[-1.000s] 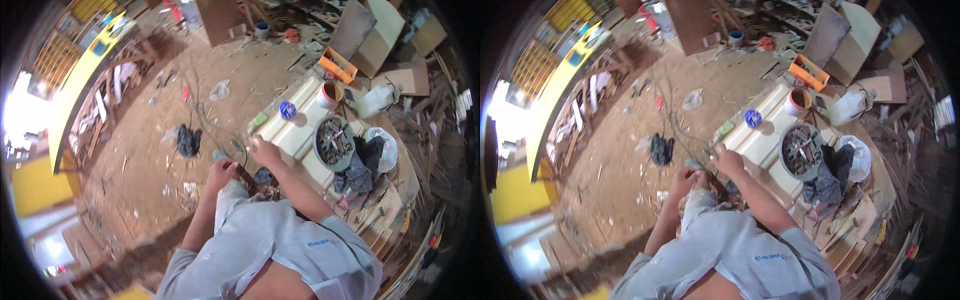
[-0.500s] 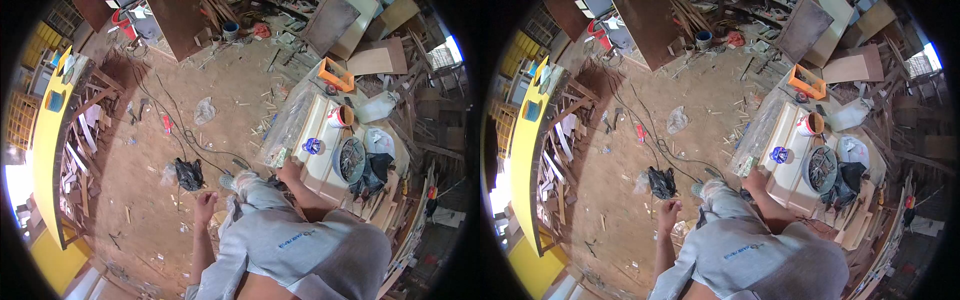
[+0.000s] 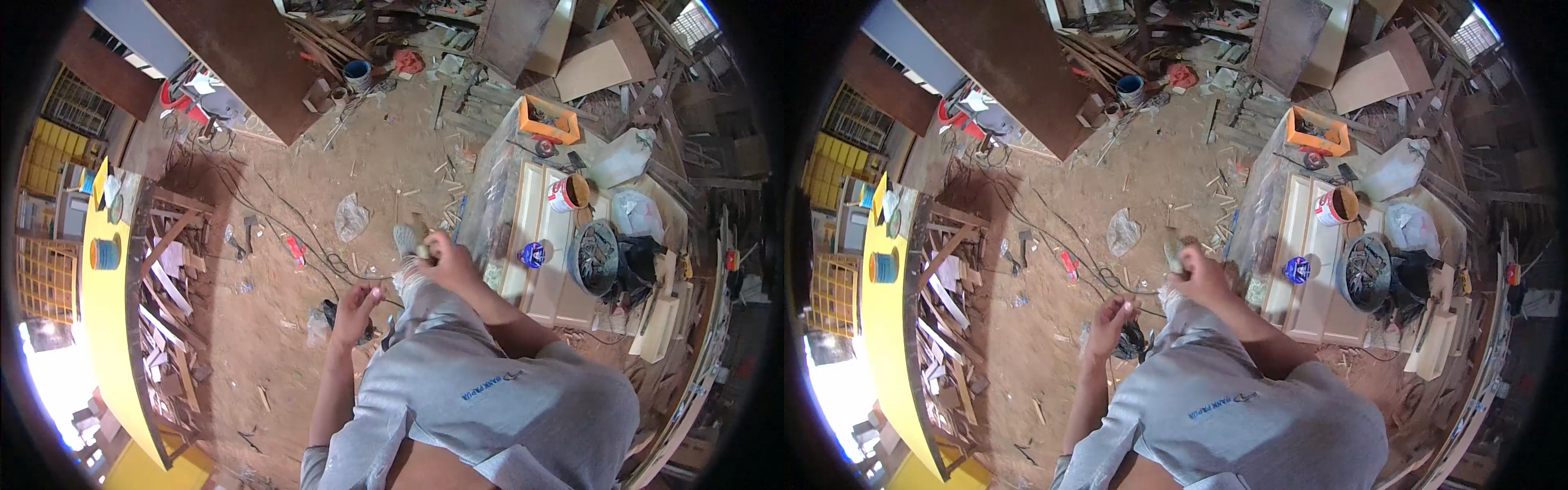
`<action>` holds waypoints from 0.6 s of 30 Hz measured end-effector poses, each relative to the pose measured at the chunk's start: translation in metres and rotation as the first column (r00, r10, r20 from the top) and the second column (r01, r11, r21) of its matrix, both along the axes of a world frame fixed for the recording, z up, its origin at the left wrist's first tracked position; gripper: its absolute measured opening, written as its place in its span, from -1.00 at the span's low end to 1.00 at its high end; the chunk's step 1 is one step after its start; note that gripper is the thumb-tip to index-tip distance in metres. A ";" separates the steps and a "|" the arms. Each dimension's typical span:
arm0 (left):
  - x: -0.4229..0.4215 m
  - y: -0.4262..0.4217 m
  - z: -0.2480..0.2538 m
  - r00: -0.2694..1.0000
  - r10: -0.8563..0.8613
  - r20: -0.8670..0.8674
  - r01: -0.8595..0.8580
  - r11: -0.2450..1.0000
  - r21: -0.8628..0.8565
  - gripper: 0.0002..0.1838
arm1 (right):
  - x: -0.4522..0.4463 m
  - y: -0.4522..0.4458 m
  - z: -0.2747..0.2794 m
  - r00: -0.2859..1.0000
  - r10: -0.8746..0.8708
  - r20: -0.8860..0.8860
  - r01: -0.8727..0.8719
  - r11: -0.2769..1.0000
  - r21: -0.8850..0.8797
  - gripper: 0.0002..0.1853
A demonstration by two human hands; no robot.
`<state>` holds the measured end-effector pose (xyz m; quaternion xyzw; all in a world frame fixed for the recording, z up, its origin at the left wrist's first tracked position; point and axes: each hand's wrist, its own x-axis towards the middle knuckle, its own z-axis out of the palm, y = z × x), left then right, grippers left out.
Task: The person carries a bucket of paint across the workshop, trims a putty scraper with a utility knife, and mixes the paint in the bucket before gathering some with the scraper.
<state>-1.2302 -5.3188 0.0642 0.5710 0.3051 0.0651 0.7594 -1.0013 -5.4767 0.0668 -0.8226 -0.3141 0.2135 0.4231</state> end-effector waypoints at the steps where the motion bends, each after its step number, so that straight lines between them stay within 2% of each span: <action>1: 0.030 0.008 0.024 1.000 0.027 -0.004 -0.027 0.999 -0.032 -0.66 | 0.002 0.026 0.021 0.991 0.092 -0.093 -0.088 0.995 0.043 -0.45; 3: 0.078 0.028 0.031 0.998 0.016 0.060 -0.009 0.995 -0.103 -0.64 | 0.016 0.061 0.048 0.925 0.282 -0.257 -0.251 0.957 0.146 -0.46; 4: 0.098 0.039 0.029 0.995 0.014 0.094 -0.001 0.991 -0.137 -0.62 | 0.033 0.069 0.050 0.910 0.322 -0.261 -0.285 0.943 0.171 -0.50; 5: 0.110 0.057 0.003 1.000 0.009 0.017 -0.006 0.982 -0.190 -0.61 | 0.052 0.078 0.051 0.895 0.360 -0.262 -0.316 0.928 0.198 -0.53; 6: 0.132 0.067 0.007 0.999 0.030 0.032 -0.022 0.978 -0.207 -0.62 | 0.076 0.086 0.051 0.879 0.398 -0.261 -0.346 0.911 0.224 -0.56; 7: 0.154 0.076 0.016 0.998 0.050 0.042 -0.039 0.974 -0.223 -0.62 | 0.115 0.083 0.021 0.913 0.293 -0.283 -0.237 0.947 0.216 -0.66; 8: 0.172 0.084 0.022 0.997 0.071 0.044 -0.058 0.968 -0.243 -0.63 | 0.161 0.078 -0.001 0.978 0.068 -0.197 -0.051 0.994 0.092 -0.69; 9: 0.187 0.096 0.022 0.999 0.039 0.029 -0.030 0.965 -0.262 -0.61 | 0.216 0.062 -0.018 0.993 -0.112 0.024 0.109 0.989 0.103 -0.75; 10: 0.199 0.112 0.021 1.000 0.008 0.013 -0.004 0.959 -0.283 -0.60 | 0.269 0.039 -0.038 0.918 -0.372 0.136 0.380 0.924 -0.038 -0.80; 11: 0.209 0.126 0.020 1.000 -0.020 -0.001 0.018 0.953 -0.301 -0.58 | 0.323 0.007 -0.070 0.859 -0.428 0.282 0.463 0.884 -0.069 -0.79; 12: 0.222 0.138 0.021 0.999 -0.042 -0.013 0.036 0.949 -0.315 -0.56 | 0.357 -0.015 -0.056 0.837 -0.359 0.412 0.455 0.876 -0.161 -0.69; 13: 0.239 0.149 0.027 0.996 -0.041 -0.080 0.018 0.962 -0.272 -0.53 | 0.403 -0.046 -0.107 0.655 -0.249 0.713 0.567 0.786 -0.247 -0.61; 14: 0.254 0.160 0.029 0.996 -0.053 -0.078 0.030 0.962 -0.270 -0.54 | 0.439 -0.075 -0.145 0.704 -0.208 0.679 0.538 0.781 -0.318 -0.55; 15: 0.267 0.171 0.032 0.995 -0.051 -0.083 0.028 0.965 -0.261 -0.55 | 0.442 -0.059 -0.115 0.774 -0.231 0.590 0.585 0.618 -0.525 -0.54; 17: 0.293 0.192 0.044 0.995 -0.034 -0.097 0.006 0.962 -0.272 -0.56 | 0.457 -0.056 -0.110 0.840 -0.123 0.529 0.472 0.648 -0.598 -0.49; 18: 0.303 0.203 0.054 0.996 -0.031 -0.088 0.004 0.958 -0.287 -0.56 | 0.480 -0.079 -0.149 0.815 0.018 0.579 0.440 0.631 -0.639 -0.47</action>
